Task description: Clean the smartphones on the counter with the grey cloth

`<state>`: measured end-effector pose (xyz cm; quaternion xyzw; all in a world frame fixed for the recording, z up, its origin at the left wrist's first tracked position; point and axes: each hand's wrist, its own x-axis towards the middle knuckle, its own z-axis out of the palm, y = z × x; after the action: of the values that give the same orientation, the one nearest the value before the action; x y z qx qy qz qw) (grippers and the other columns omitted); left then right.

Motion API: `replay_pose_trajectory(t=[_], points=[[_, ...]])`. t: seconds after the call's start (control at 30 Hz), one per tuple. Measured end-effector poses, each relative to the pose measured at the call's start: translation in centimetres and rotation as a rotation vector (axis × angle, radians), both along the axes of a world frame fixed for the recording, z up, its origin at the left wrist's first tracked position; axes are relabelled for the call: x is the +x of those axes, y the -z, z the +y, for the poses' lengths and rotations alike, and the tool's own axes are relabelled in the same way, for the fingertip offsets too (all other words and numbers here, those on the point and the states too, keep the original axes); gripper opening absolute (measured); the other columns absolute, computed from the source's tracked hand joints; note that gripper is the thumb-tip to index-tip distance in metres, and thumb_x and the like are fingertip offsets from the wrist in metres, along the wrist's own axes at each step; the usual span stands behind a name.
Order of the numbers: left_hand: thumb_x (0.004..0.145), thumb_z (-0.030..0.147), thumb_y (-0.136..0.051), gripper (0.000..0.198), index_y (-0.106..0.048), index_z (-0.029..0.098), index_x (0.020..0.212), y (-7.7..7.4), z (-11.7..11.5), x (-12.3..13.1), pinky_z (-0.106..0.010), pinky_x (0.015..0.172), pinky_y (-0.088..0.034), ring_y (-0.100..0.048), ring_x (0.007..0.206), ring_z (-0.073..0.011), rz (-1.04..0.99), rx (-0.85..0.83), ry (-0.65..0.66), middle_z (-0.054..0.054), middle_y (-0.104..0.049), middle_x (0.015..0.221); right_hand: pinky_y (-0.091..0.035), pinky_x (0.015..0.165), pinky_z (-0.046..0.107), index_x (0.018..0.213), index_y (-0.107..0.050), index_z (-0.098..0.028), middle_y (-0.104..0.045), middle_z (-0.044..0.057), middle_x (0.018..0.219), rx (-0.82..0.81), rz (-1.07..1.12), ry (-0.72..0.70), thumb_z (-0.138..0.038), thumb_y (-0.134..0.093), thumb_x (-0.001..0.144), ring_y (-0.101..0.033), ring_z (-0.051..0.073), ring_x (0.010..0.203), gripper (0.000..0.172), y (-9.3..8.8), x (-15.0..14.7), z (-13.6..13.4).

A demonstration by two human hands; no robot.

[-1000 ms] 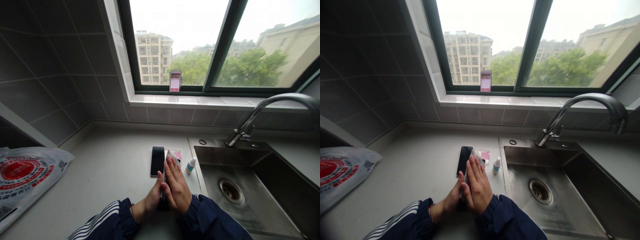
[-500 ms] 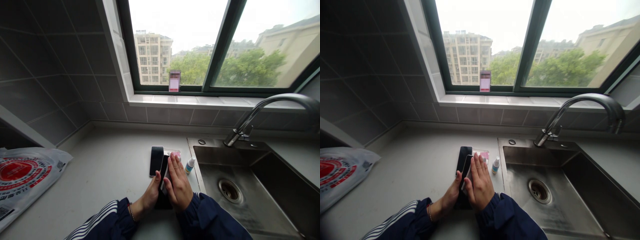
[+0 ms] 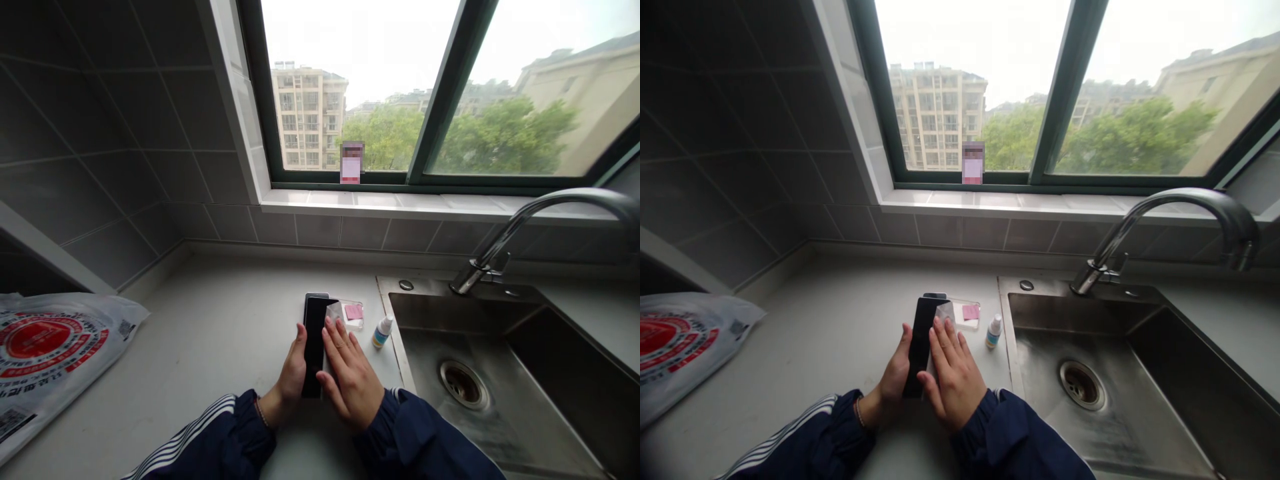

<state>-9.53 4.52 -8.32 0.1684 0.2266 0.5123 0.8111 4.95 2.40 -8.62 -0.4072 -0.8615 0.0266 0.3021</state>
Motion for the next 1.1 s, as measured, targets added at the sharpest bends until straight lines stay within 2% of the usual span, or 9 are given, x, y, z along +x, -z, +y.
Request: replay_pose_trajectory(t=[0.2,0.33,0.47,0.57,0.77,0.97,1.1], points=[[0.093,0.059,-0.042,0.064,-0.061,0.009,0.127,-1.3,0.1,0.1,-0.046,0.115,-0.032,-0.057,0.124,-0.0315,-0.028,0.007,-0.027,-0.017,-0.068,0.122,-0.033,0.114,0.053,0.152,-0.027,-0.006,-0.023,0.016,0.158,-0.003,-0.061,-0.095,-0.033,-0.042,0.099,-0.013,0.033,0.148,0.062,-0.2,-0.2,-0.4],[0.092,0.061,-0.042,0.066,-0.063,0.006,0.121,-1.8,0.1,0.0,-0.047,0.11,-0.039,-0.064,0.114,-0.0321,0.02,-0.018,-0.07,-0.018,-0.072,0.109,-0.03,0.116,0.053,0.149,-0.032,-0.004,-0.024,0.016,0.158,-0.028,-0.107,-0.185,-0.036,-0.046,0.098,-0.014,0.032,0.148,0.062,-0.7,-0.4,-0.7],[0.086,0.07,-0.042,0.078,-0.063,0.002,0.119,-2.0,0.2,-0.3,-0.05,0.1,-0.046,-0.069,0.099,-0.035,0.055,-0.08,0.016,-0.021,-0.074,0.096,-0.025,0.118,0.051,0.15,-0.032,-0.006,-0.025,0.014,0.158,-0.06,-0.13,-0.3,-0.036,-0.045,0.099,-0.013,0.03,0.149,0.061,-1.2,-0.3,-1.0],[0.085,0.074,-0.038,0.085,-0.064,0.0,0.117,-2.3,0.2,-0.4,-0.051,0.096,-0.048,-0.071,0.093,-0.0357,0.032,-0.101,0.083,-0.022,-0.074,0.09,-0.025,0.119,0.05,0.15,-0.029,-0.005,-0.024,0.015,0.158,-0.056,-0.11,-0.323,-0.033,-0.041,0.1,-0.012,0.029,0.149,0.058,-1.4,-0.2,-1.1],[0.086,0.073,-0.035,0.085,-0.062,0.0,0.121,-3.0,0.1,-0.2,-0.051,0.099,-0.046,-0.069,0.1,-0.0364,0.006,-0.112,0.082,-0.023,-0.073,0.097,-0.024,0.119,0.051,0.152,-0.025,-0.003,-0.017,0.016,0.16,-0.063,-0.161,-0.278,-0.035,-0.044,0.099,-0.008,0.031,0.149,0.064,-1.1,-0.4,-1.1],[0.086,0.075,-0.032,0.089,-0.063,-0.003,0.117,-1.9,0.0,-0.2,-0.05,0.109,-0.038,-0.064,0.113,-0.0369,0.029,-0.092,0.118,-0.025,-0.072,0.103,-0.025,0.119,0.049,0.153,-0.022,-0.004,-0.015,0.015,0.16,-0.061,-0.189,-0.269,-0.046,-0.047,0.098,-0.01,0.031,0.149,0.073,-0.9,-0.3,-0.8],[0.088,0.074,-0.025,0.089,-0.06,0.002,0.126,-1.3,-0.3,-0.1,-0.049,0.116,-0.027,-0.053,0.127,-0.0353,-0.02,-0.033,0.212,-0.024,-0.068,0.119,-0.026,0.118,0.052,0.153,-0.022,-0.005,-0.016,0.016,0.16,-0.021,-0.173,-0.208,-0.05,-0.041,0.099,-0.011,0.033,0.149,0.072,-0.6,-0.2,-0.5]])
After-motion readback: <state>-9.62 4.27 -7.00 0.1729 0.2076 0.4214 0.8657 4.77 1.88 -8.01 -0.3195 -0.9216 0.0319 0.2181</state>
